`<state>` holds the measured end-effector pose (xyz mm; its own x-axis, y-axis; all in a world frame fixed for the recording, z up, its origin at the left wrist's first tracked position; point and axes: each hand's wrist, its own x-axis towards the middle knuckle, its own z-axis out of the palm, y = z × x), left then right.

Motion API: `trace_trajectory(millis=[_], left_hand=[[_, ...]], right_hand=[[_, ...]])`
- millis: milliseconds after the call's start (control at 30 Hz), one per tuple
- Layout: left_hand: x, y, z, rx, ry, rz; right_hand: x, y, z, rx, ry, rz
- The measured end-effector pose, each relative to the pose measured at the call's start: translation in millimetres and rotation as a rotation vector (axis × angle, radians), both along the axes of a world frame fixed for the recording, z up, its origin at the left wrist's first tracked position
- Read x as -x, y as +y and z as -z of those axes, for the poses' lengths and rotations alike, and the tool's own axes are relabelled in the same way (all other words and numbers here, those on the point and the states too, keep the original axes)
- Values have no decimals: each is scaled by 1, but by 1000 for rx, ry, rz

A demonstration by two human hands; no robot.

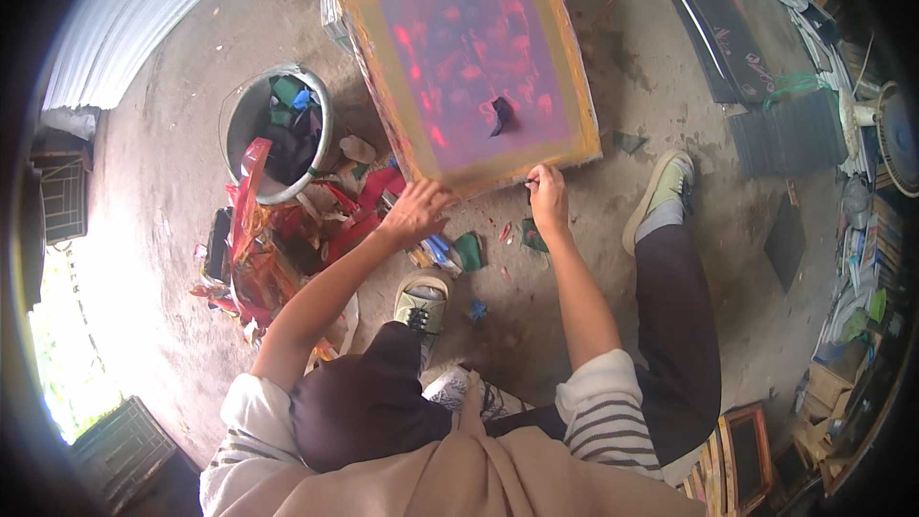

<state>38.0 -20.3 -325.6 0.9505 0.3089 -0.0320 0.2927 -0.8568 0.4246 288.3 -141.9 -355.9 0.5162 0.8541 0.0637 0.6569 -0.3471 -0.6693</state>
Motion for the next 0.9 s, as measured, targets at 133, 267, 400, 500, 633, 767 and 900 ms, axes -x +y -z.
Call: trace_trajectory(millis=[133,267,400,500,633,767,900], left_hand=[[-5,-29,24,-46,24,376],[-12,-43,50,-138,44,429],[-6,-42,56,-93,-33,346],[-1,-35,40,21,-94,185],[10,-9,-15,153,-282,-127],[56,10,-87,208,-473,-514],[130,3,-159,66,-668,-851]], right_hand=[[21,-50,-5,186,57,-31],[42,-81,-4,239,-183,-196],[49,-80,9,150,-206,-261],[39,-70,10,128,-202,-202],[22,-17,-36,-57,-202,-224],[65,78,-141,-304,-191,-494],[168,133,-231,-341,-64,-765]])
